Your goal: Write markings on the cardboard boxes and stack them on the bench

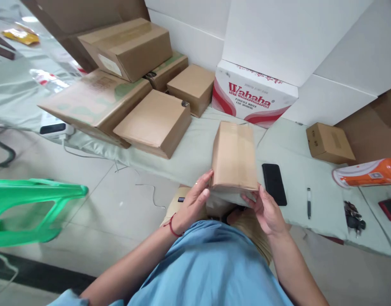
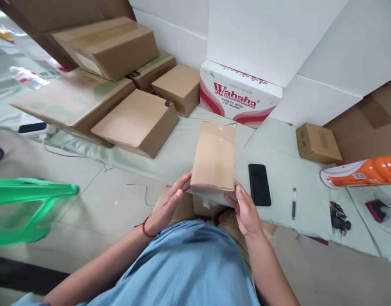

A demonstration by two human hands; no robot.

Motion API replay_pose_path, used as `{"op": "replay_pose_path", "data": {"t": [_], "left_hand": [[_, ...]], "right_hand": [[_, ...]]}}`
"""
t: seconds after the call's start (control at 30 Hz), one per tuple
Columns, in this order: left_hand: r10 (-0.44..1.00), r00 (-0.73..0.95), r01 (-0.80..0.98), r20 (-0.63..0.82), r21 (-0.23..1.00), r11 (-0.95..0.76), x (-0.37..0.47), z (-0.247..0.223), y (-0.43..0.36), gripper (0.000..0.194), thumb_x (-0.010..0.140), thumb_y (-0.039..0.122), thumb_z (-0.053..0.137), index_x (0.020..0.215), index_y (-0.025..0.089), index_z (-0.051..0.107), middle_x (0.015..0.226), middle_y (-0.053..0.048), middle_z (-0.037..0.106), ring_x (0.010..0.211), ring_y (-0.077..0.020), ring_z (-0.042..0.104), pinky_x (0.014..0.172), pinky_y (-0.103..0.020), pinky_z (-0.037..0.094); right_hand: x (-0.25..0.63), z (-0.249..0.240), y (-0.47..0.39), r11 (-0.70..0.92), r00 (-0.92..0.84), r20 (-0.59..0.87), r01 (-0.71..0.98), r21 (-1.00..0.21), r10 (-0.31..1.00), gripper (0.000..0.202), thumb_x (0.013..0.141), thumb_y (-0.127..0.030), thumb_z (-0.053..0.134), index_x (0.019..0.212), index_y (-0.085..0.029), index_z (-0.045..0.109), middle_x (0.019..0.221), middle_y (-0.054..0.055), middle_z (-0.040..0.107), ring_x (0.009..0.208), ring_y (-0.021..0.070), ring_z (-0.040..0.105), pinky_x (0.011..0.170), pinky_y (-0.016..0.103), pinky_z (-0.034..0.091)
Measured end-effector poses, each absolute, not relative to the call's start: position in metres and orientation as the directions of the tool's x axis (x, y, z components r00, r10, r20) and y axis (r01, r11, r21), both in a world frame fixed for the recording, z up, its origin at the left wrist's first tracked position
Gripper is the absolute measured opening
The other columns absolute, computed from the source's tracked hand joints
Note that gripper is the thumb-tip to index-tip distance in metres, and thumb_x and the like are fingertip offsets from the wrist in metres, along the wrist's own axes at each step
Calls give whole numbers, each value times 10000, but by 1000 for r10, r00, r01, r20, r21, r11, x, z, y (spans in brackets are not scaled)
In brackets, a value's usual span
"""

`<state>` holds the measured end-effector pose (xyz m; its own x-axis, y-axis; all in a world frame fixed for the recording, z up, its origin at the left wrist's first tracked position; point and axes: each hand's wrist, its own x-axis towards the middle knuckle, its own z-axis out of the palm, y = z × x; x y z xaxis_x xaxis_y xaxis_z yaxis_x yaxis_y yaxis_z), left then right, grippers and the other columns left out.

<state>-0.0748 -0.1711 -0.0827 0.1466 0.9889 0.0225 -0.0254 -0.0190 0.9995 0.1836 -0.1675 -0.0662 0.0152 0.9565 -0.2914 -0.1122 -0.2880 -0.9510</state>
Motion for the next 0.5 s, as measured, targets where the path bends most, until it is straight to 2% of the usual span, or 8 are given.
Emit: {"op": "replay_pose_path", "data": {"t": [0.1,0.2,0.33,0.43,0.5], "left_hand": [[952,273,47,136,987,-155,-65,-65,-169,685,1041,640,572,1617,273,527,1734,-115,417,1637,-345,347,1348,-564,298],[931,336,120,146,973,-196,-59,-54,-171,675,1050,610,572,1623,259,509,1727,-139,422,1624,-344,374,1337,-561,317],[951,300,92,74,990,-106,-59,-55,-178,625,1080,621,487,1578,248,548,1678,-148,499,1550,-346,490,1290,-555,401],[978,210,30,-9,1000,3,-62,-55,-177,643,1076,661,459,1524,220,592,1576,-153,612,1445,-344,600,1210,-515,504],[978,189,27,-88,996,84,-64,-52,-171,650,1032,684,546,1467,209,636,1488,-148,684,1366,-348,661,1139,-488,564]], "right_hand": [[192,-78,-165,-240,41,-247,-138,-961,968,578,989,-779,505,1219,-312,754,1248,86,804,1199,301,753,991,566,651],[195,-84,-168,-239,110,-268,-227,-944,957,562,985,-769,508,1187,-308,759,1189,92,811,1168,299,756,976,564,648],[192,-85,-187,-217,227,-285,-283,-934,931,473,967,-706,604,1135,-304,786,1187,84,812,1194,296,740,1012,543,629],[189,-84,-202,-214,168,-255,-228,-950,952,454,1016,-658,563,1108,-289,811,1240,89,807,1226,292,732,1038,507,612],[189,-85,-205,-220,123,-243,-173,-960,962,470,1035,-643,540,1158,-281,812,1305,95,789,1265,294,719,1074,496,591]]}}
